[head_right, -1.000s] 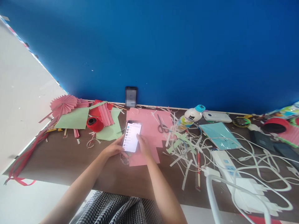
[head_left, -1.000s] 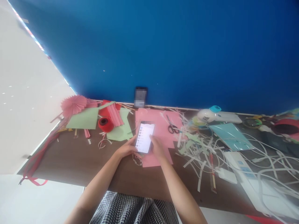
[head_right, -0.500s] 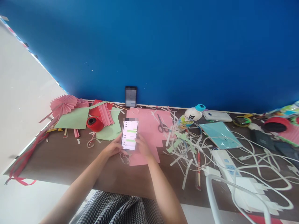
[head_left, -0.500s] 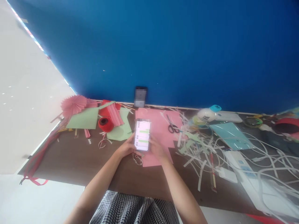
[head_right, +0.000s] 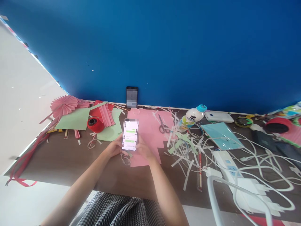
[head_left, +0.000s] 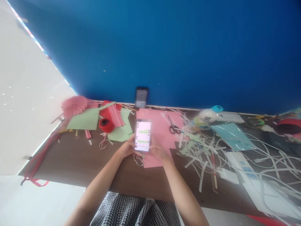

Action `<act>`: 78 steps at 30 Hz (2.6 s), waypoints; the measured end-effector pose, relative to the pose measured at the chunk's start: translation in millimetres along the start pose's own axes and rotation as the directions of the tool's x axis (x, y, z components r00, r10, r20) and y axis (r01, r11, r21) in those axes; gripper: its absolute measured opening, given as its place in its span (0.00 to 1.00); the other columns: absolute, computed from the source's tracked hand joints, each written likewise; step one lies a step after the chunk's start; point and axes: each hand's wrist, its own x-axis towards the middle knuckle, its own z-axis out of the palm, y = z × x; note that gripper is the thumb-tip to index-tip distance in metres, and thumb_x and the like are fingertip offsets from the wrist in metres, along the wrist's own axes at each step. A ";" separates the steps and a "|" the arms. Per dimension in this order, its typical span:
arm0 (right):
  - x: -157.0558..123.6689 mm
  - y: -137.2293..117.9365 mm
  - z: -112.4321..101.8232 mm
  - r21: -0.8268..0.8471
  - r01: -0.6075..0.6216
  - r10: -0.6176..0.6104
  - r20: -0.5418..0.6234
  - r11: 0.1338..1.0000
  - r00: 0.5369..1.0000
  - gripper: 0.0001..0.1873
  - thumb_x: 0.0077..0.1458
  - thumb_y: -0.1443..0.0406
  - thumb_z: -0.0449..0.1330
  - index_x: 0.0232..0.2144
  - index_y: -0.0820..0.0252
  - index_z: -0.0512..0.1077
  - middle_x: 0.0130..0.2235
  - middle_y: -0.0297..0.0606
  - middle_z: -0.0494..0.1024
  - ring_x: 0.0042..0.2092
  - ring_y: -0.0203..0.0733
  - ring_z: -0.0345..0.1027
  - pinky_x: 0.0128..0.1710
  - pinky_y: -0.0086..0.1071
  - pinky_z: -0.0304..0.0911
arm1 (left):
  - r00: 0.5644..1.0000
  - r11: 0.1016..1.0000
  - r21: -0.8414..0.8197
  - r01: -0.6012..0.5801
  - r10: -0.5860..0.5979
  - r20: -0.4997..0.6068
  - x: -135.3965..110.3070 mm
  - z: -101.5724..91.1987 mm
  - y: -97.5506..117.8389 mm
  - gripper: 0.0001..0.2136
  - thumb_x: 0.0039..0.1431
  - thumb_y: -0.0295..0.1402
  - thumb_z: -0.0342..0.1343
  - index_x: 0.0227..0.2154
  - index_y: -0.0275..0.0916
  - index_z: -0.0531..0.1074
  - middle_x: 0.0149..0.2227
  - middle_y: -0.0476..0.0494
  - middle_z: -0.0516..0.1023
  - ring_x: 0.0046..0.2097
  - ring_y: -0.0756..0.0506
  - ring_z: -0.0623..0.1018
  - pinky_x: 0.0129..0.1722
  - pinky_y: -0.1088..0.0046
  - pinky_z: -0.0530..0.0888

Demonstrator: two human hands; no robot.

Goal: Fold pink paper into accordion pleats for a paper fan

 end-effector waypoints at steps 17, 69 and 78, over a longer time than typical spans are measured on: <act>0.7 -0.3 0.7 -0.046 0.034 -0.035 -0.017 0.998 0.999 0.34 0.41 0.73 0.54 0.53 0.52 0.56 0.53 0.37 0.66 0.52 0.49 0.61 0.48 0.48 0.60 | 0.998 0.997 0.071 -0.001 0.005 -0.061 0.2 2.7 -1.1 0.37 0.47 0.22 0.53 0.58 0.50 0.44 0.54 0.37 0.64 0.42 0.37 0.75 0.25 0.69 0.76; -4.0 8.5 0.7 -0.555 0.141 -0.324 -0.246 0.820 0.913 0.32 0.54 0.59 0.52 0.59 0.48 0.45 0.55 0.36 0.62 0.58 0.48 0.51 0.56 0.48 0.49 | 0.999 0.996 0.083 -0.028 0.030 -0.030 -1.4 3.7 -1.5 0.44 0.40 0.16 0.51 0.59 0.54 0.41 0.55 0.39 0.62 0.43 0.39 0.75 0.27 0.68 0.78; 2.1 6.2 2.2 -0.112 0.081 -0.092 -0.099 0.990 0.991 0.33 0.44 0.70 0.56 0.54 0.50 0.55 0.52 0.38 0.67 0.51 0.50 0.62 0.47 0.47 0.61 | 0.998 0.987 0.158 -0.041 0.049 -0.047 -3.6 11.2 -0.5 0.46 0.40 0.19 0.60 0.59 0.50 0.40 0.54 0.35 0.63 0.40 0.40 0.76 0.27 0.70 0.77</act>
